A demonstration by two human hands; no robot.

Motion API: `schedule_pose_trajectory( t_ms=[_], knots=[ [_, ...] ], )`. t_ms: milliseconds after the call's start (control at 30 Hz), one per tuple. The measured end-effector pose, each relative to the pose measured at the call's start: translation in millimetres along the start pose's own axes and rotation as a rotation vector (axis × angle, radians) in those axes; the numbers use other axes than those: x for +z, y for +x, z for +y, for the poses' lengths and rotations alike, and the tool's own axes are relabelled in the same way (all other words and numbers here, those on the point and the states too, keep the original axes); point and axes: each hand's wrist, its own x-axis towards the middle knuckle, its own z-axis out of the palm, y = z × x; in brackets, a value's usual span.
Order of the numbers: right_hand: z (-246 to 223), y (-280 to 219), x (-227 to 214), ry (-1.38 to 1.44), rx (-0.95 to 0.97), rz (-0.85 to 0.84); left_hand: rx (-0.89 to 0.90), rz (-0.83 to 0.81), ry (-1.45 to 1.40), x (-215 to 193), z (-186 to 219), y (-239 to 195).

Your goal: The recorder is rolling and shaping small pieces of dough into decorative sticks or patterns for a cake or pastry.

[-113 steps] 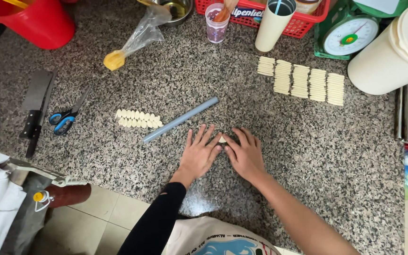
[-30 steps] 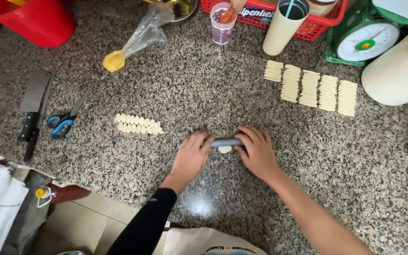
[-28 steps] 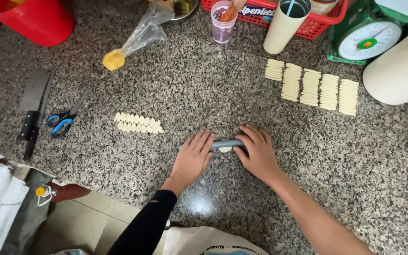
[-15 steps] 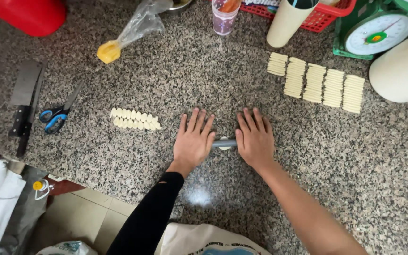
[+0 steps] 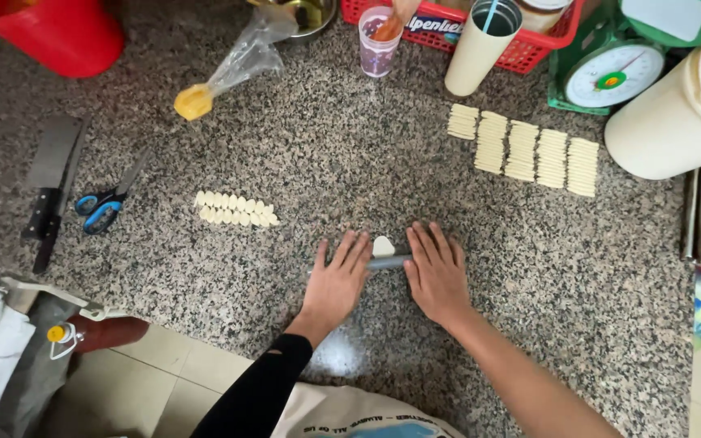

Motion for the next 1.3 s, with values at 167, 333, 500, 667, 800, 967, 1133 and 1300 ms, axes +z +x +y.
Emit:
schedule_pose_trajectory(
  t_ms=[167, 333, 500, 667, 800, 967, 1133, 1300],
  knots=[
    [-3.0, -0.6, -30.4, 0.215, 0.011, 0.121, -0.024, -0.225, -0.162, 13.5, -17.9, -7.0],
    [-10.1, 5.1, -17.8, 0.197, -0.088, -0.043, -0.285, -0.208, -0.155, -6.7, -41.8, 5.3],
    [-24.7, 3.5, -40.8, 0.127, -0.176, -0.244, -0.062, -0.054, 0.222, -17.2, -21.8, 11.2],
    [-17.7, -12.6, -30.5, 0.121, -0.256, -0.118, 0.142, 0.038, -0.184, 4.6, 11.2, -17.3],
    [-16.7, -11.6, -27.9, 0.151, -0.243, -0.055, 0.107, 0.046, -0.358, 3.0, 9.2, -16.7],
    [-15.2, 20.6, -29.0, 0.335, -0.040, -0.063, -0.098, -0.038, -0.486, -17.6, 6.8, 13.9],
    [-28.6, 36.3, -47.3, 0.247, -0.037, -0.115, -0.106, -0.027, -0.261, -10.5, 10.0, 29.4],
    [-27.4, 21.1, -37.9, 0.141, -0.120, -0.039, -0.022, 0.069, -0.105, -7.5, 17.7, 17.6]
  ],
)
